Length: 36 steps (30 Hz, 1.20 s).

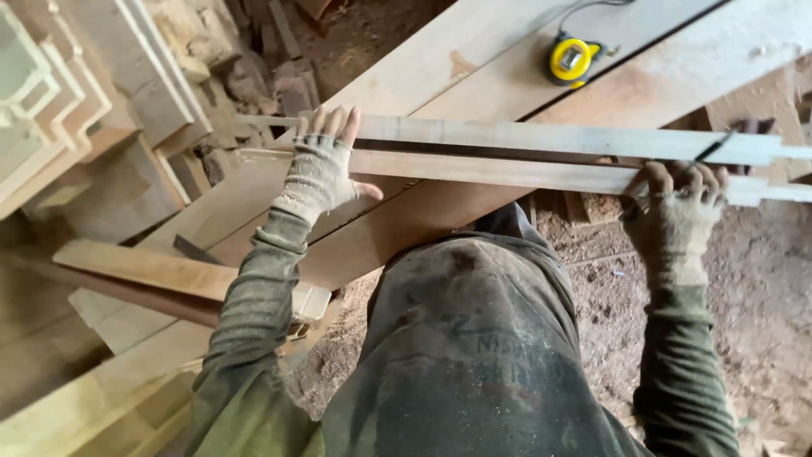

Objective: The person marks a long wooden plank with a pencil using a metal square and a tape measure. They repeatedly align the square, draw straight lines, and measure distances along the plank to create multiple reference marks.

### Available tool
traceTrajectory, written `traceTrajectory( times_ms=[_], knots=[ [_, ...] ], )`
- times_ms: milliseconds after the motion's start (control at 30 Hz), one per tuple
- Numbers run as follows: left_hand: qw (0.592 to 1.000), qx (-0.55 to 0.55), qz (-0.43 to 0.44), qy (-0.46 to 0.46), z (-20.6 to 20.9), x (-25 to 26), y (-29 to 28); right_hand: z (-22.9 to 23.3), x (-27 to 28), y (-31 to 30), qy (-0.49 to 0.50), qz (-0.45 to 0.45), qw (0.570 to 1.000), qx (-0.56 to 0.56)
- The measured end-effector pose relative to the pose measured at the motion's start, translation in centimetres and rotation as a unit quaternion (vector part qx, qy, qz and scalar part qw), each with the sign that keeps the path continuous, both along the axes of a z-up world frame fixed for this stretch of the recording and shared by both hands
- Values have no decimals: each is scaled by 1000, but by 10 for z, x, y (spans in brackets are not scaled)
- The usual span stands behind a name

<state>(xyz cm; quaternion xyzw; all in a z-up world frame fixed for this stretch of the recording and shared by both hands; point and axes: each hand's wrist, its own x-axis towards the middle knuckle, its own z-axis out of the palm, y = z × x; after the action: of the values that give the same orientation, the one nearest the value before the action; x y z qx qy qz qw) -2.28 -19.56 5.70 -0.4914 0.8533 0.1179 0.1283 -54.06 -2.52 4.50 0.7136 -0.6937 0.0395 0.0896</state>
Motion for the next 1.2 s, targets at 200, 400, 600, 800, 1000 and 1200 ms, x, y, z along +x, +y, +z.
traceTrajectory(
  times_ms=[200,400,600,800,1000,1200],
  knots=[
    [998,-24,5,-55,-24,17,-7,-4,56,-8,-10,86,996,-8],
    [996,-72,-46,41,-42,23,-21,-12,101,-31,-52,165,984,-43],
    [993,-76,-71,52,-49,24,-20,-2,88,-48,-42,75,983,163],
    [996,-63,-52,43,-50,17,-5,11,58,-86,-48,116,982,143],
    [987,-100,28,124,-37,12,29,16,56,-97,-72,120,974,178],
    [910,-232,287,190,-36,33,93,39,82,-101,-114,32,961,251]
  ],
)
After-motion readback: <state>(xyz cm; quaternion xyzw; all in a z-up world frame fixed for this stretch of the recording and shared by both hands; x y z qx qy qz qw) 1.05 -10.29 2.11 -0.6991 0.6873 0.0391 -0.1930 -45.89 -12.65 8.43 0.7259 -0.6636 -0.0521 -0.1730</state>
